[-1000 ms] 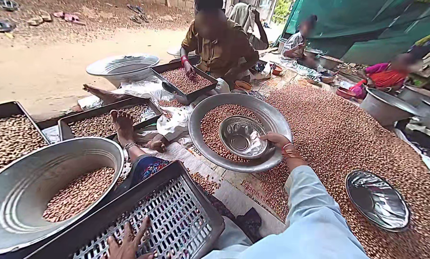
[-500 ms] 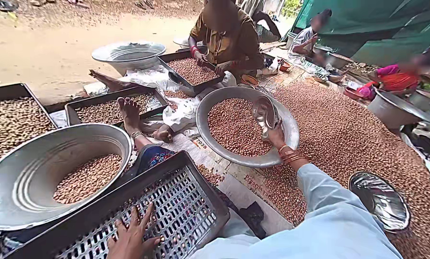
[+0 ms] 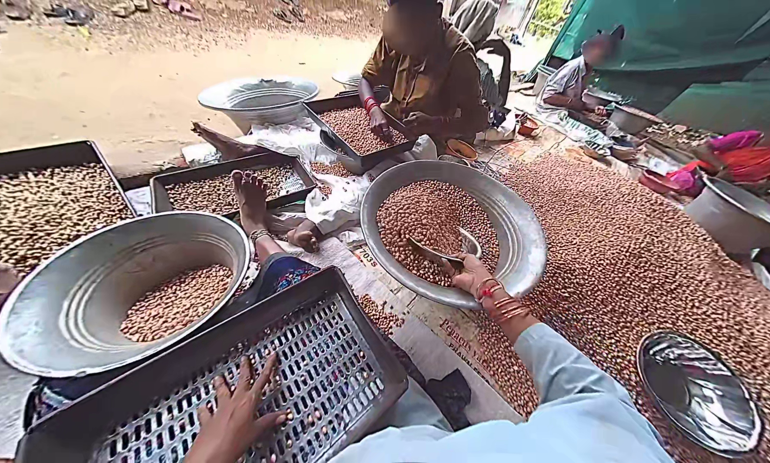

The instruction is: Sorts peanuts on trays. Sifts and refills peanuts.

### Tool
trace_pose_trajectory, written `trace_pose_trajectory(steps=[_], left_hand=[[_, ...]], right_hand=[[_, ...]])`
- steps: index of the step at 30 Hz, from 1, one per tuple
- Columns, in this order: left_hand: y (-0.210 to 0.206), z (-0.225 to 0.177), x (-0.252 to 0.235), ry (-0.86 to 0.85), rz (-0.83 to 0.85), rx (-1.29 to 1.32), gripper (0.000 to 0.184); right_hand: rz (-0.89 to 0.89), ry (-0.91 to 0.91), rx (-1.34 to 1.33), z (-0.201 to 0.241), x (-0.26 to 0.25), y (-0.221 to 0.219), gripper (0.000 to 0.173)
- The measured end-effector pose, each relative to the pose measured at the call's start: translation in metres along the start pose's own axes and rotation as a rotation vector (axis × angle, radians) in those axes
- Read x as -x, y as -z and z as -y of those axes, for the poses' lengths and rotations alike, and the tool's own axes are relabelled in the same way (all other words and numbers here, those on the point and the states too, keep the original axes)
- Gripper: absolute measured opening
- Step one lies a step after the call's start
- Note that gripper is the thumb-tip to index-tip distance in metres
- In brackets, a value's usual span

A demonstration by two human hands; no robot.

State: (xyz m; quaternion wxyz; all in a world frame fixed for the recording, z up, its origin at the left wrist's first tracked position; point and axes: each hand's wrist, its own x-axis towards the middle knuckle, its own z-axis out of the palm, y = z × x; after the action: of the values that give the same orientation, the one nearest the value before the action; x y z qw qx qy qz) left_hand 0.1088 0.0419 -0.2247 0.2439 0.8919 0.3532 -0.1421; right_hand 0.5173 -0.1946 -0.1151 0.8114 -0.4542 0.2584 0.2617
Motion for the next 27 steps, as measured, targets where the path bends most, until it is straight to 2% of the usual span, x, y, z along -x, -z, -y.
trace_pose_trajectory(steps=[6,13,19,23,27], left_hand=[[-0.005,0.004,-0.004,-0.008,-0.005,0.008,0.112],[0.001,0.0,-0.002,0.01,0.024,0.023,0.109],[0.01,-0.009,0.007,0.034,0.059,0.067,0.106],[0.007,-0.006,0.008,0.023,0.028,0.096,0.104],[0.006,-0.004,0.008,0.02,0.045,0.087,0.099]], right_hand=[[0.049,0.102,-0.074,-0.002,0.017,0.012,0.003],[0.179,0.206,-0.005,-0.007,0.064,0.018,0.01],[0.34,0.233,0.142,-0.045,0.124,0.015,0.015],[0.491,0.279,0.29,-0.076,0.143,0.017,0.024],[0.572,0.47,0.495,-0.107,0.149,0.015,0.04]])
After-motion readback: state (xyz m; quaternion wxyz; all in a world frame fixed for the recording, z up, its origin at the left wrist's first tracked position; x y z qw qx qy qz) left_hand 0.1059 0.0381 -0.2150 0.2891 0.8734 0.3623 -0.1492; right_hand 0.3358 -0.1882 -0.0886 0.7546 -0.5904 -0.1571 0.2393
